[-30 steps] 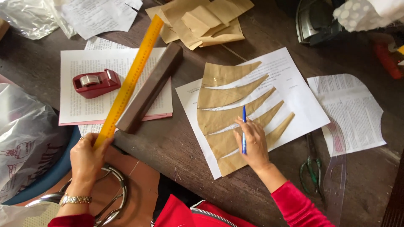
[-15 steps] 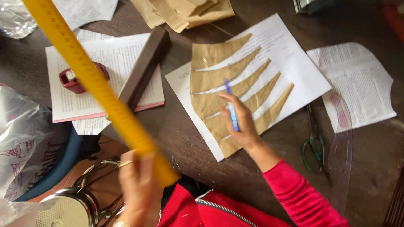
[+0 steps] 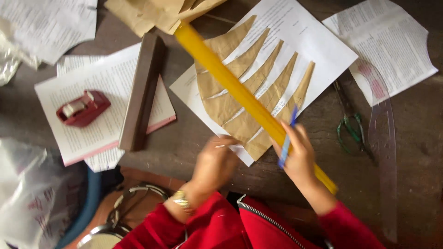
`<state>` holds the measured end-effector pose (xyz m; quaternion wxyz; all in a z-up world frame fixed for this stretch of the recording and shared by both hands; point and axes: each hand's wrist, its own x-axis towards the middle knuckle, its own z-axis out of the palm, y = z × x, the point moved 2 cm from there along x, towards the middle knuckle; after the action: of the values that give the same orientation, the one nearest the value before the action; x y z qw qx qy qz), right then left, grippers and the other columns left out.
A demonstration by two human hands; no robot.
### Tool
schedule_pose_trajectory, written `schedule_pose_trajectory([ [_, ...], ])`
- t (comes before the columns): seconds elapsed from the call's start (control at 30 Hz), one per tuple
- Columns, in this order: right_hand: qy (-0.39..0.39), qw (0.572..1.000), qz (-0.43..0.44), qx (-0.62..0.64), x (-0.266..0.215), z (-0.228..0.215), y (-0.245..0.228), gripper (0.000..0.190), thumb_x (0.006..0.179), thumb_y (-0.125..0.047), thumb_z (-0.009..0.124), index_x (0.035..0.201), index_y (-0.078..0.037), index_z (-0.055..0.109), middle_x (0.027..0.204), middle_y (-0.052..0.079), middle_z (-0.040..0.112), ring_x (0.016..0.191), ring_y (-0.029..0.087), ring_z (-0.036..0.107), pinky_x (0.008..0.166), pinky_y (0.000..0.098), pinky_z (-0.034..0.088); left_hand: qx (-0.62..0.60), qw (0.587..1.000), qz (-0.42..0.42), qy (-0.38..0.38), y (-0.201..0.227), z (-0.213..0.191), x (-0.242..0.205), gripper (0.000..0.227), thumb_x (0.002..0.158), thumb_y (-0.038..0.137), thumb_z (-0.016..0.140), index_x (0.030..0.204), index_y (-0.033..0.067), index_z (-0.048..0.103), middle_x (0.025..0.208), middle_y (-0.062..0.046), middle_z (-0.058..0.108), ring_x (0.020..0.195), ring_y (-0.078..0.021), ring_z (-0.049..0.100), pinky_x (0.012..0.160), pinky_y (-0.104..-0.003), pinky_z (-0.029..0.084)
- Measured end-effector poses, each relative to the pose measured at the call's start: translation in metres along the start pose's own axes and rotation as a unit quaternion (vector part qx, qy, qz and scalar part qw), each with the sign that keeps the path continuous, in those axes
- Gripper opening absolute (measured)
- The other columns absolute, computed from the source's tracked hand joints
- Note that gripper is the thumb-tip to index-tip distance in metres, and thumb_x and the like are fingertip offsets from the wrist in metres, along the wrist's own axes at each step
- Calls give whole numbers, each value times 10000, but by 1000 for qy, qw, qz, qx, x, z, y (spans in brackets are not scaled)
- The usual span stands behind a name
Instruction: Cutting out paper patterns for garment construction using scissors and marking them with a pen and ruler.
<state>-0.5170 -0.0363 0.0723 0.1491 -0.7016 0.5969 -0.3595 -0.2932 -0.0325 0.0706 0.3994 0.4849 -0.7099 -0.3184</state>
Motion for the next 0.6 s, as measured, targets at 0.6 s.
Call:
schedule_pose_trajectory([
  [0.6, -54, 974, 68, -209, -159, -5, -28, 455, 839, -300, 714, 1251, -127, 626, 962, 59, 528, 709, 147, 557, 595, 268, 472, 269, 930, 216, -125, -93, -74, 13, 374, 961, 219, 593, 1331, 231, 536, 1430, -141, 452, 1342, -364, 434, 1084, -629, 308],
])
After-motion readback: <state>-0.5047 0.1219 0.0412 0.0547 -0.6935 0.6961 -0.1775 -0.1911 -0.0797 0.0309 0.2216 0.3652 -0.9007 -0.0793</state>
